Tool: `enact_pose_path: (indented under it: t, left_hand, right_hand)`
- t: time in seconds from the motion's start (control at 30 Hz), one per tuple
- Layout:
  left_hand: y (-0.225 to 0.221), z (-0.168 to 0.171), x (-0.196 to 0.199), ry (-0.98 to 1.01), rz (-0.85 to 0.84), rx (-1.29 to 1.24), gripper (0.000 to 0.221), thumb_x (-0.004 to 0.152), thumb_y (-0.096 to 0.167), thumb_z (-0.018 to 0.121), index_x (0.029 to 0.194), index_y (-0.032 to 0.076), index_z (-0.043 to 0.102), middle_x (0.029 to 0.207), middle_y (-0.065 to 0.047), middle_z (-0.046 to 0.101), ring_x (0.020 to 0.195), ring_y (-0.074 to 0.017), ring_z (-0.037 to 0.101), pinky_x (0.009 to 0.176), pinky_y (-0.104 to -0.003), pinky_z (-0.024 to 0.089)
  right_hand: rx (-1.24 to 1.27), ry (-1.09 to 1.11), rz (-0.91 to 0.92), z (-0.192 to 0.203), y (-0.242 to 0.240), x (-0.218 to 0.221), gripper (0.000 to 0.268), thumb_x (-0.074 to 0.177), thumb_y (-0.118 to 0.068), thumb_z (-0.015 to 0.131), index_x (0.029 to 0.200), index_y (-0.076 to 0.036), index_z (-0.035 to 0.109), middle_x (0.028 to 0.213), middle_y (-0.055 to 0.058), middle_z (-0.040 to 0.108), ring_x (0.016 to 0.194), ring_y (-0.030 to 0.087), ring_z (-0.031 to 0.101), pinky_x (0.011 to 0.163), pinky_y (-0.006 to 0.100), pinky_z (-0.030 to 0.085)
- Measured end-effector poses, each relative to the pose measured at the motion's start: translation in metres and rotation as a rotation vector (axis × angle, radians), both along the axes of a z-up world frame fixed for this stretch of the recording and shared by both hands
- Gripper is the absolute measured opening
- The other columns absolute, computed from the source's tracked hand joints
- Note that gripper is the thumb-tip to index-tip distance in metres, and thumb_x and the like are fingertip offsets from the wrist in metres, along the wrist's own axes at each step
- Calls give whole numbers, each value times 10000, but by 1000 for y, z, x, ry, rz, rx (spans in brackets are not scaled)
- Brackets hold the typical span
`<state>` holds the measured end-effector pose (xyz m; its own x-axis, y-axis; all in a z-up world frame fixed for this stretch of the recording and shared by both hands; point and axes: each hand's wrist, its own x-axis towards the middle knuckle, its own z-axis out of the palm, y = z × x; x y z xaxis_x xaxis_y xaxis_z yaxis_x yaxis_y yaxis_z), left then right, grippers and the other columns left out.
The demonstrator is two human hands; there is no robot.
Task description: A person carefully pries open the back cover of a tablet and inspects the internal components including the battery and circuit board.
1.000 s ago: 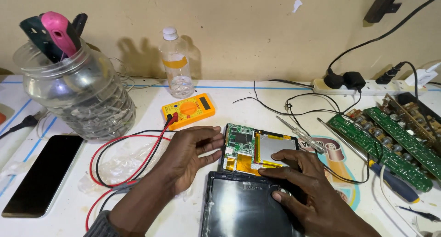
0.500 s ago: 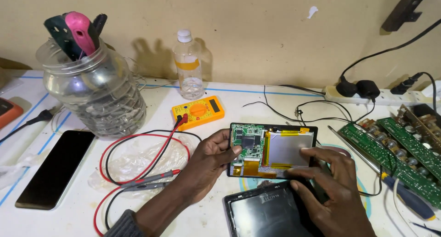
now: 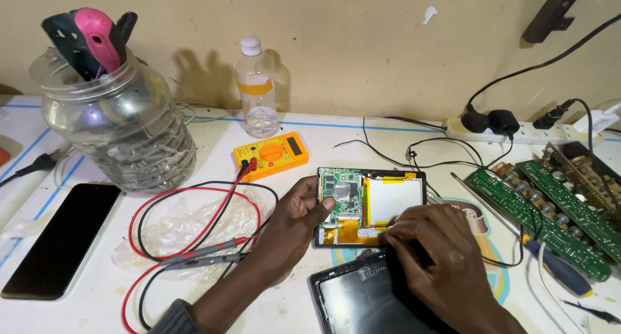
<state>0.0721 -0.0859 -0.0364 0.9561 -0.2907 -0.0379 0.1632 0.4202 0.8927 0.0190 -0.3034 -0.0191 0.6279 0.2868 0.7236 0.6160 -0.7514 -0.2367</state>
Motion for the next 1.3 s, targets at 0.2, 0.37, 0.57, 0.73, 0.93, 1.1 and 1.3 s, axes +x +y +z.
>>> enact_pose_path:
  t: [0.2,0.37,0.57,0.73,0.93,1.1,1.3]
  left_hand:
    - [2,2,-2,-30,4,86,326,975,141,601,1288,49,586,1102,-132,755,971,-192,690,852,-329,561]
    - [2,-7,1,-116,-12,31,361,969,160,613,1308,39,579,1133,-142,758,1019,-199,698,890,-336,565]
    - [-1,-13,1,-182,-13,-68,382,965,163,634,1319,32,573,1168,-139,740,1078,-196,676,967,-329,524]
    - [2,-7,-1,-207,13,68,362,958,233,633,1281,72,602,1183,-100,759,1111,-177,678,1001,-326,494]
    - [0,-9,-2,-164,37,57,319,979,159,589,1282,58,589,1153,-112,751,1065,-180,685,934,-333,536]
    - [-2,-9,-2,-119,31,-18,337,975,141,592,1293,29,579,1148,-159,749,1009,-231,719,847,-371,609]
    - [-1,-7,-2,-85,61,61,353,965,177,593,1293,47,578,1150,-129,743,1039,-184,680,889,-333,549]
  right_hand:
    - [183,263,99,11,24,15,136,828,-3,684,765,-116,642,828,12,721,801,161,685,773,307,500]
    - [253,396,152,10,31,27,186,781,66,605,784,-119,580,840,21,715,775,148,683,671,277,533]
    - [241,334,133,6,33,21,134,814,26,693,821,-103,657,876,24,707,824,151,673,725,271,521]
    - [265,279,148,7,35,18,138,858,20,652,804,-106,648,849,19,705,816,149,676,747,275,519]
    - [283,304,108,1,30,19,42,834,-53,755,832,-86,728,860,30,682,832,151,677,744,270,525]
    - [251,366,71,-5,23,20,54,847,-144,782,888,-116,802,833,10,645,782,132,647,660,262,493]
    - [242,324,101,-9,22,22,84,856,-150,776,923,-108,806,868,29,669,808,144,674,688,266,511]
